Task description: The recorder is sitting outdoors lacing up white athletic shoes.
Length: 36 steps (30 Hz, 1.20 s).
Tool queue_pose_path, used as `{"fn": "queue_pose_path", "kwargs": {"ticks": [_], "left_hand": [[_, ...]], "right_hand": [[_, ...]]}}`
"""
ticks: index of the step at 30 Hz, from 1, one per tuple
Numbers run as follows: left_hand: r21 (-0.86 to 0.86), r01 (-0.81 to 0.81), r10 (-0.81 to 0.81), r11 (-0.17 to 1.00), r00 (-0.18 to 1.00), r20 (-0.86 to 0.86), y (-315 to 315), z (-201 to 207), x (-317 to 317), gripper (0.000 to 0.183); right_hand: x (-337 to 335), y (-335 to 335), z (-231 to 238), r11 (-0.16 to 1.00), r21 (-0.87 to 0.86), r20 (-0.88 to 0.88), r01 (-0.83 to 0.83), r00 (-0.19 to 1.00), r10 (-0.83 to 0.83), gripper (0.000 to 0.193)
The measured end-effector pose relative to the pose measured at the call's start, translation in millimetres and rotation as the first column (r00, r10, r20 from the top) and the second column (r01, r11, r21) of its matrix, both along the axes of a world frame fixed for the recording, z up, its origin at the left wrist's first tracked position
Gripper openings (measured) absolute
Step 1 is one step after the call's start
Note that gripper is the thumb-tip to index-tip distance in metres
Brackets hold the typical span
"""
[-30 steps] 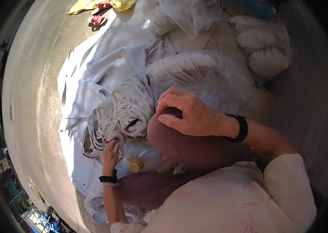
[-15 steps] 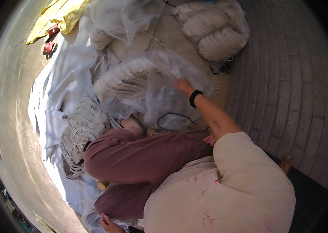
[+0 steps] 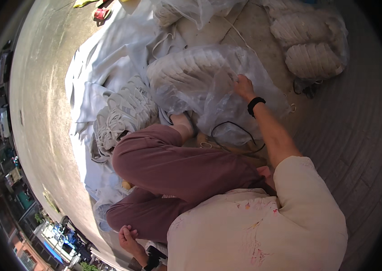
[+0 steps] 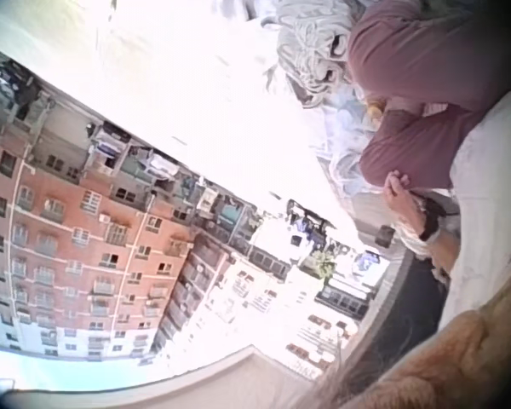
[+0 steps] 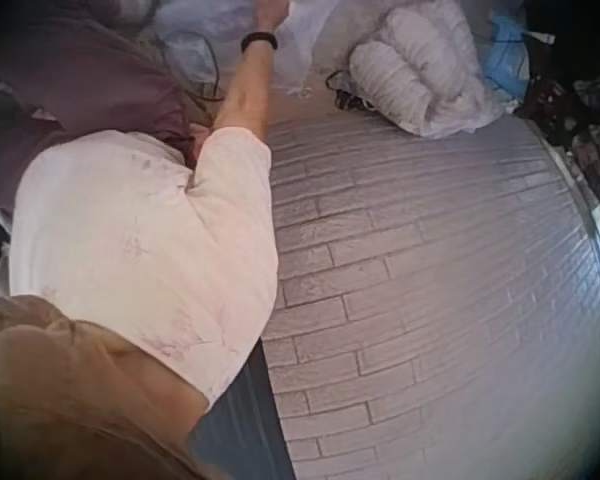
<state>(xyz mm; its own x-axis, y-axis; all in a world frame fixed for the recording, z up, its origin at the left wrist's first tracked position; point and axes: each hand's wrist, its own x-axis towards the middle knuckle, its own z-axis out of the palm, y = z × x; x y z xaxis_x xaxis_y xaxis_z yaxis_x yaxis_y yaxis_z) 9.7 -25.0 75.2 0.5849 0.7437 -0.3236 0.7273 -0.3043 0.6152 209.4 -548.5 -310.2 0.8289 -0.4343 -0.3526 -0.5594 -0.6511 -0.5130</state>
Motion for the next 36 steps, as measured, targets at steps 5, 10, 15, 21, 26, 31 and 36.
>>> {"fn": "queue_pose_path", "kwargs": {"ticks": [5, 10, 15, 21, 26, 31, 36], "left_hand": [[-0.04, 0.049, -0.044, 0.998, 0.994, 0.1, -0.9, -0.8, -0.4, 0.021], [-0.055, 0.05, -0.04, 0.997, 0.983, 0.179, 2.1, -31.0, 2.7, 0.019], [-0.009, 0.061, -0.057, 0.998, 0.971, 0.233, 7.8, -33.4, -3.9, 0.017], [-0.075, 0.201, -0.174, 0.977, 0.946, 0.274, -5.1, -28.3, 17.2, 0.02], [-0.135, 0.445, -0.379, 0.885, 0.858, 0.347, -34.8, -4.0, 44.3, 0.021], [-0.286, 0.706, -0.57, 0.648, 0.698, 0.433, -94.6, 4.3, 80.3, 0.038], [-0.337, 0.831, -0.802, 0.442, 0.534, 0.266, -144.4, -0.4, 108.4, 0.064]], "right_hand": [[-16.6, -12.6, 8.6, 0.985, 0.024, -0.04, -0.171, 0.984, 0.172, 0.023], [-37.1, -5.9, 48.6, 0.968, 0.236, -0.198, 0.087, 0.979, -0.039, 0.019], [-16.9, -16.1, 90.5, 0.245, 0.916, -0.162, 0.317, 0.853, -0.496, 0.006], [2.3, 3.8, 197.8, -0.183, 0.983, -0.084, 0.0, 0.889, -0.449, 0.012], [-14.0, 95.1, 232.7, -0.301, 0.952, -0.043, 0.054, 0.998, 0.04, 0.011], [-20.8, 173.3, 267.0, -0.408, 0.909, 0.024, 0.09, 0.964, 0.265, 0.008], [-15.4, 209.6, 280.6, -0.496, 0.867, 0.135, -0.046, 0.98, 0.145, 0.009]]}}
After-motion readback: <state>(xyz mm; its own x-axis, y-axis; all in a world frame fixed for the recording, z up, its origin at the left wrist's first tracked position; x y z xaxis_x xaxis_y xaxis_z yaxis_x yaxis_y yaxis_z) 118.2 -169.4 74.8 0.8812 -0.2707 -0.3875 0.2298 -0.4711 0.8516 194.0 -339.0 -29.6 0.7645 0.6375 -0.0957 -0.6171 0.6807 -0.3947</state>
